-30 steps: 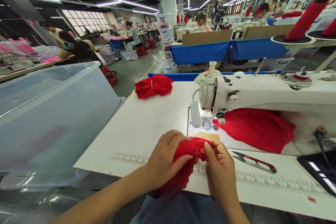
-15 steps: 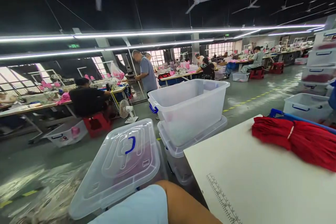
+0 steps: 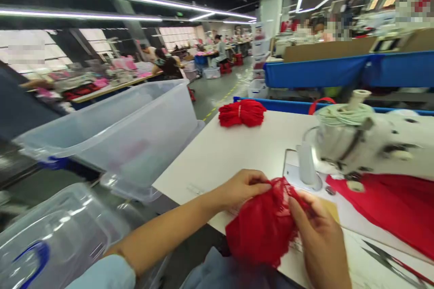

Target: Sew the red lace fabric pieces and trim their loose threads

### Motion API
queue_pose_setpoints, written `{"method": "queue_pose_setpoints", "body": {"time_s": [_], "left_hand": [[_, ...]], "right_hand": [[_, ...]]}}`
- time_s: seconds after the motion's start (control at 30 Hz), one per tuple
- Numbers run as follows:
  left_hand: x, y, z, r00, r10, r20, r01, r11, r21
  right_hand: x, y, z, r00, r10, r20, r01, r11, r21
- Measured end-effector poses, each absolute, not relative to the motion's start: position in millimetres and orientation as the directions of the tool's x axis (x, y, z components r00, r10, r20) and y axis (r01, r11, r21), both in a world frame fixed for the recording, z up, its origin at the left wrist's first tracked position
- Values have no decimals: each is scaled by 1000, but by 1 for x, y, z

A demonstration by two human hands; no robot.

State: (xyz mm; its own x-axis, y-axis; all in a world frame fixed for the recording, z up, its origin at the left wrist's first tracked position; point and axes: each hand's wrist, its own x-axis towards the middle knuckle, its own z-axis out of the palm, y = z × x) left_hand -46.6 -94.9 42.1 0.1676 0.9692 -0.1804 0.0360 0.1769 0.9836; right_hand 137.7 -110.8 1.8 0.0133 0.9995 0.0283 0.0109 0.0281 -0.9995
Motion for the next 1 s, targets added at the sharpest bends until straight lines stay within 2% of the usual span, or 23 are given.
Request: {"method": "queue_pose_setpoints", "body": {"time_s": [0.1,0.2,0.3,0.4,0.57,0.63,0.77,0.93,1.0], "left_hand": [[-47,-96,42,224,960,-167,9,170,985],[-44,-101,43,181,982,-52,247,6,969],[-41,-104,45,104,973,206,568,-229,790],[-36,-111,47,184,911,369,682,-388,620],[-23,-133,52,313,830,462,690,-533,490],[-20,-141,54,341,818,464,623,-566,540],[-22,-148,54,294,857,425,523,-516,678],[-24,-150,46,389,731,561,493,-679,544],[-23,-149,44,283,787,549,490,-610,622]], "right_hand": [[131,-113,15,73,997,8,-21,9,-1000],[121,-111,22,95,995,14,-60,20,-998],[119,-115,25,101,995,21,-101,31,-994],[119,-121,27,62,997,54,-121,61,-991],[118,-129,28,-13,997,70,-175,67,-982],[119,-130,30,-30,999,33,-213,25,-977],[123,-130,38,-34,999,-42,-287,-50,-957],[125,-129,37,31,997,-70,-286,-58,-956],[125,-131,34,96,994,-54,-298,-23,-954]]}}
